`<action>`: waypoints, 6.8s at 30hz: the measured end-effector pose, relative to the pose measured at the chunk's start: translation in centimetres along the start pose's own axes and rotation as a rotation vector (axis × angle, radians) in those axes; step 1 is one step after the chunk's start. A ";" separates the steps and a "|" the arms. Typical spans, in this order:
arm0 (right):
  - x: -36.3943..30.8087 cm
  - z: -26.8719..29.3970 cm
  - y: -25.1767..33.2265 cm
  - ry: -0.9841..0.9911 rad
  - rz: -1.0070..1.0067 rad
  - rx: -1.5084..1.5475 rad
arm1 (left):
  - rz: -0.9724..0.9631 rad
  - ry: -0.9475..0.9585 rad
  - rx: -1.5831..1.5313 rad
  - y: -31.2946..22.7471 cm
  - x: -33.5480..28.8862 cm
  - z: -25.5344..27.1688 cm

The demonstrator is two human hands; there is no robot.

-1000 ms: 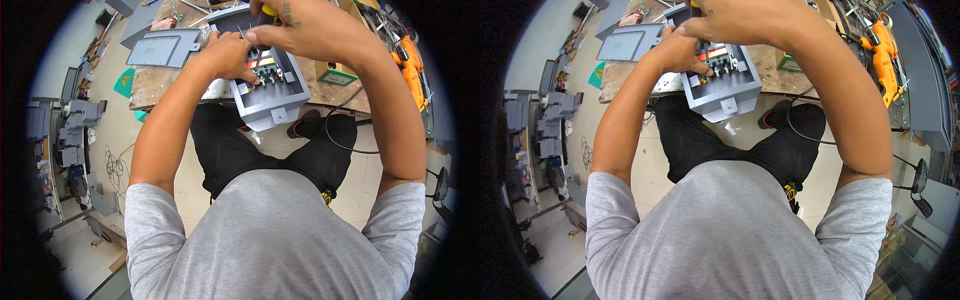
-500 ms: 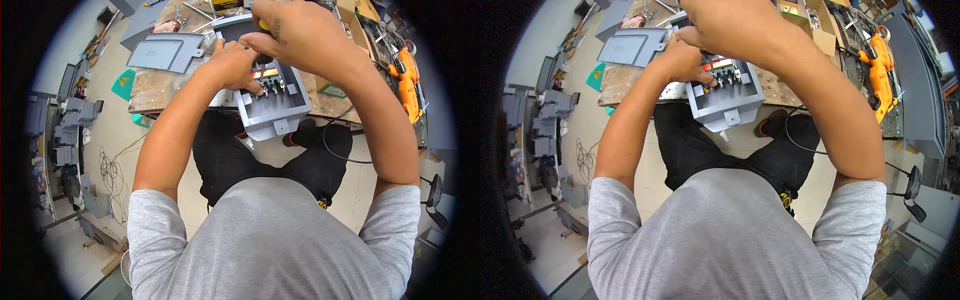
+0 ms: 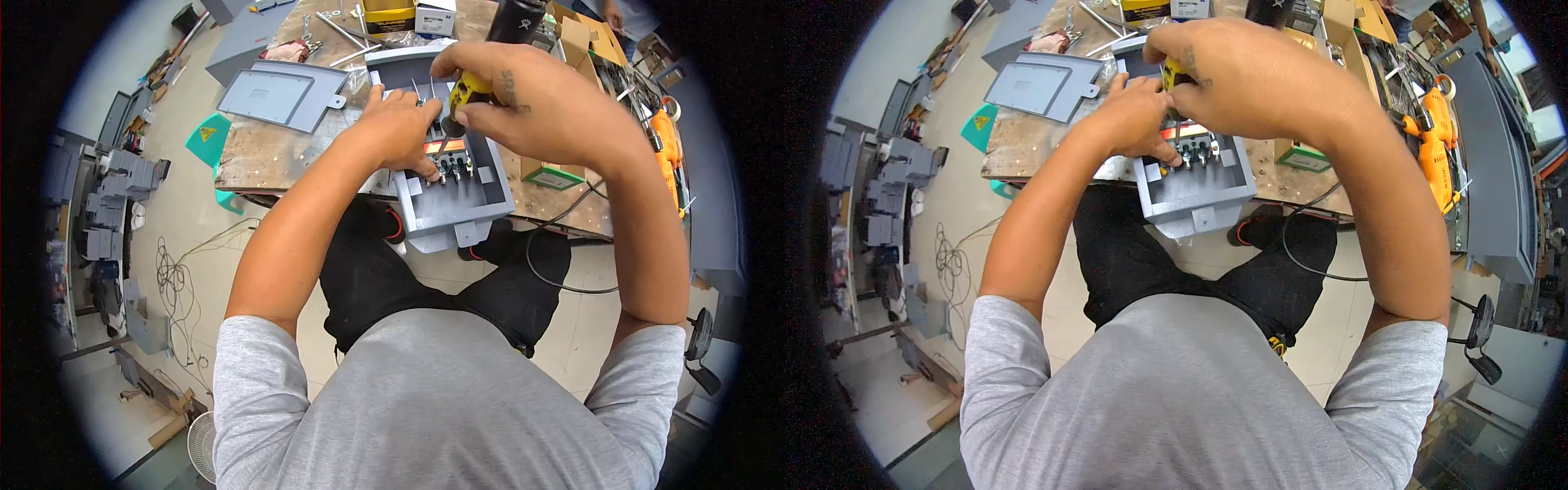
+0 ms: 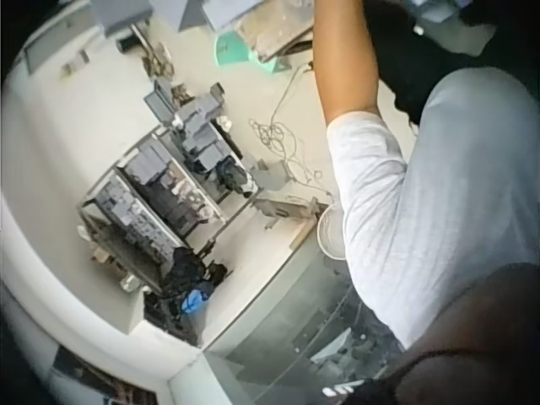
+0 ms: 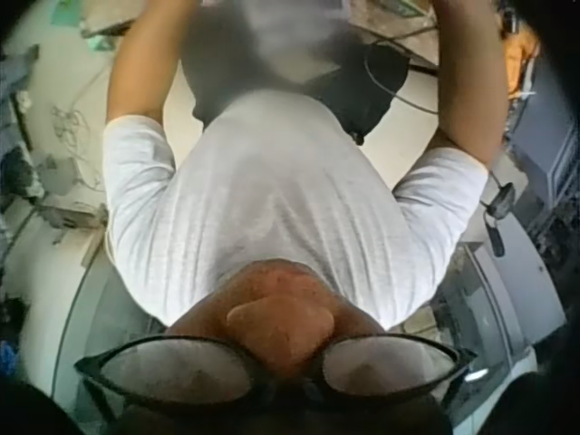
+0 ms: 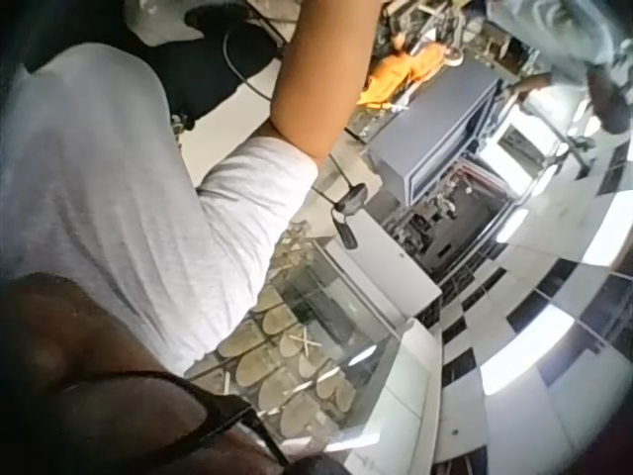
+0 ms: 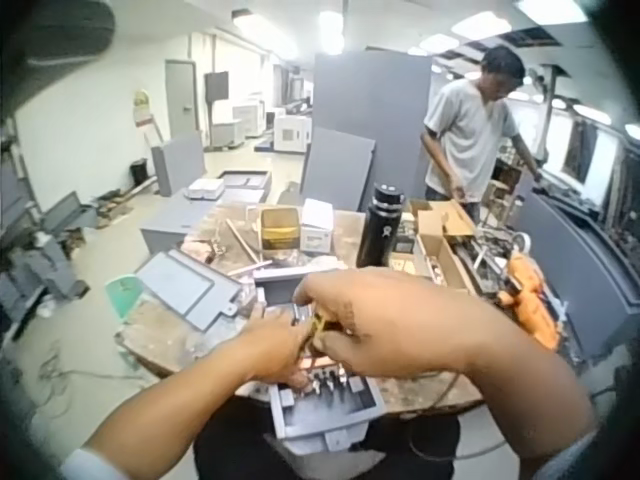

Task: Assembling components inside an electrical box using a screwdriver.

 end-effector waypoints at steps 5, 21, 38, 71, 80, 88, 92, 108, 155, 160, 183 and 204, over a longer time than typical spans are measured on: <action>0.8 1.2 0.4 0.245 -0.213 -0.324 | -0.020 -0.020 -0.028 0.3 0.0 -0.2; 1.5 -0.6 0.1 0.400 -0.291 0.050 | 0.012 0.014 -0.083 1.0 -0.7 -0.1; -11.2 2.5 -0.3 -0.694 -0.590 0.631 | -0.019 -0.108 -0.077 2.0 -6.6 -1.8; -36.4 2.4 6.2 -1.077 -0.882 0.973 | -0.212 0.031 -0.020 2.0 -10.0 0.2; -33.9 -1.7 7.2 -1.058 -0.710 1.075 | -0.284 -0.121 -0.091 3.7 -11.4 3.5; -32.4 -1.8 7.7 -1.070 -0.709 1.087 | -0.489 -0.305 -0.073 -2.0 8.5 5.3; -32.4 -1.0 8.6 -1.070 -0.747 1.027 | -0.407 -0.096 0.181 -3.0 15.9 1.8; -34.9 -1.9 11.1 -1.124 -0.825 0.998 | -0.450 0.140 0.685 -2.1 19.5 -0.5; -19.9 -10.4 13.5 -0.171 -0.685 0.364 | -0.620 -0.152 0.303 10.3 -1.6 -0.5; -20.2 -12.0 14.5 0.070 -0.720 0.601 | -0.550 -0.134 0.350 13.0 -4.2 0.0; -12.8 -14.7 6.1 -0.082 -0.971 1.009 | 0.466 -0.033 -0.492 5.2 -13.7 -2.2; -16.2 -5.8 6.0 -0.338 -0.860 0.927 | 0.061 -0.350 -0.926 3.2 -12.0 -2.0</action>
Point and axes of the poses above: each hand's wrist, its own x-axis towards the middle knuckle, its own z-axis out of the back of the hand, y = z × x, the point moved 1 cm from there along x, towards the middle knuckle, and after that the axes turned 2 degrees about y, right-handed, at the moved point
